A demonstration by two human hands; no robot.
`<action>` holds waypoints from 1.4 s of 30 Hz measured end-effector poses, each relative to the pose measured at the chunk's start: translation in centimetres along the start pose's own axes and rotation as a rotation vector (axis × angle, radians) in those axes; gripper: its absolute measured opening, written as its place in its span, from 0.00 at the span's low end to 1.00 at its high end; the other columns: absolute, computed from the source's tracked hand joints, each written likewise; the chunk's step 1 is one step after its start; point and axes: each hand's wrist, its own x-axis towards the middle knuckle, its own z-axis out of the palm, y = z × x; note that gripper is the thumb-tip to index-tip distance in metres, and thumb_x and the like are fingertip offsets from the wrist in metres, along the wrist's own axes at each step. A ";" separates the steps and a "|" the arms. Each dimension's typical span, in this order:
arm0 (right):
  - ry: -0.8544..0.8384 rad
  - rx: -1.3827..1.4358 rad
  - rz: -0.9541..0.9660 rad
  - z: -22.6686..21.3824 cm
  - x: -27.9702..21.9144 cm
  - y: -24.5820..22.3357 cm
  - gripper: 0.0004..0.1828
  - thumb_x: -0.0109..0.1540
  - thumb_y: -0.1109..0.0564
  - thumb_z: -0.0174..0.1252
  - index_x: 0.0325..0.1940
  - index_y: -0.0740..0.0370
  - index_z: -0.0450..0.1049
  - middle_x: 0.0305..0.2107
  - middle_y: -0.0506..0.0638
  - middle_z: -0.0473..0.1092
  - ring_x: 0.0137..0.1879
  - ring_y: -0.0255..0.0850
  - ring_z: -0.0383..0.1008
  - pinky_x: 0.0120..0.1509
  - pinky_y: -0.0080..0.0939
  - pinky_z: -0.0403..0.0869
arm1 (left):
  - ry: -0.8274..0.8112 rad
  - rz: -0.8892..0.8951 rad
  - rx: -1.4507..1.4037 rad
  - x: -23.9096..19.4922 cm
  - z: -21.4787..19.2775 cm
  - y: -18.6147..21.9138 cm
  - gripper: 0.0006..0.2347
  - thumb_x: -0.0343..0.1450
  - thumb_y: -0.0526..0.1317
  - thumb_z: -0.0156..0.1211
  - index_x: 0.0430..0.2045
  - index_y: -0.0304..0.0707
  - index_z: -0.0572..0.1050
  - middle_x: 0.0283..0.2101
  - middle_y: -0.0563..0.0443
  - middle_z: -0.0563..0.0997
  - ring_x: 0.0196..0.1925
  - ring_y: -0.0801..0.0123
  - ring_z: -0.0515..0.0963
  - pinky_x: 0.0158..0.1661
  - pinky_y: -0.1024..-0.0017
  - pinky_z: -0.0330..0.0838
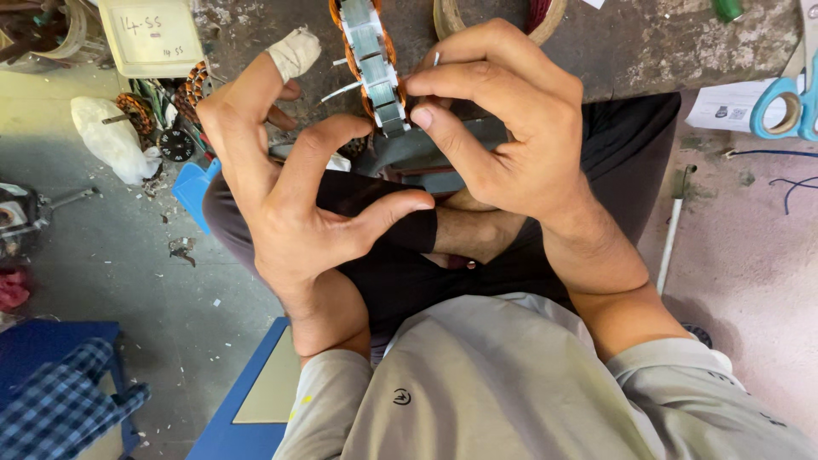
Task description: The person threads copper wire through a motor stator, uses scissors to cut small pieces of insulation paper, and uses a screwdriver to tuck wires into place.
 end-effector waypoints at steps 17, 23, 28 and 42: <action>-0.007 0.042 -0.019 -0.1 0.1 0.5 0.08 0.68 0.69 0.69 0.50 0.67 0.79 0.44 0.54 0.73 0.44 0.38 0.77 0.46 0.31 0.74 | 0.223 -0.015 -0.224 -0.6 3.2 -2.8 0.06 0.71 0.35 0.78 0.35 0.37 0.84 0.58 0.48 0.71 0.56 0.60 0.68 0.42 0.74 0.73; -0.026 0.096 0.015 0.1 0.3 0.5 0.05 0.69 0.70 0.65 0.47 0.69 0.76 0.43 0.54 0.71 0.42 0.35 0.75 0.45 0.30 0.73 | 0.234 -0.010 -0.333 -0.8 3.4 -3.9 0.11 0.66 0.42 0.81 0.36 0.39 0.85 0.56 0.48 0.71 0.55 0.61 0.69 0.42 0.70 0.73; 0.033 0.174 0.126 1.2 -1.0 1.0 0.03 0.69 0.71 0.59 0.46 0.69 0.73 0.41 0.52 0.68 0.37 0.32 0.67 0.41 0.29 0.67 | 0.248 0.137 -0.323 -1.0 4.0 -4.3 0.25 0.63 0.53 0.82 0.50 0.46 0.79 0.67 0.47 0.60 0.70 0.56 0.63 0.60 0.60 0.69; 0.076 0.325 0.168 1.6 -1.7 0.5 0.11 0.70 0.68 0.59 0.56 0.74 0.71 0.49 0.55 0.65 0.44 0.32 0.71 0.48 0.29 0.73 | 0.025 0.132 -0.538 -0.2 5.7 -5.5 0.24 0.66 0.34 0.82 0.55 0.39 0.76 0.73 0.35 0.56 0.74 0.42 0.65 0.69 0.56 0.62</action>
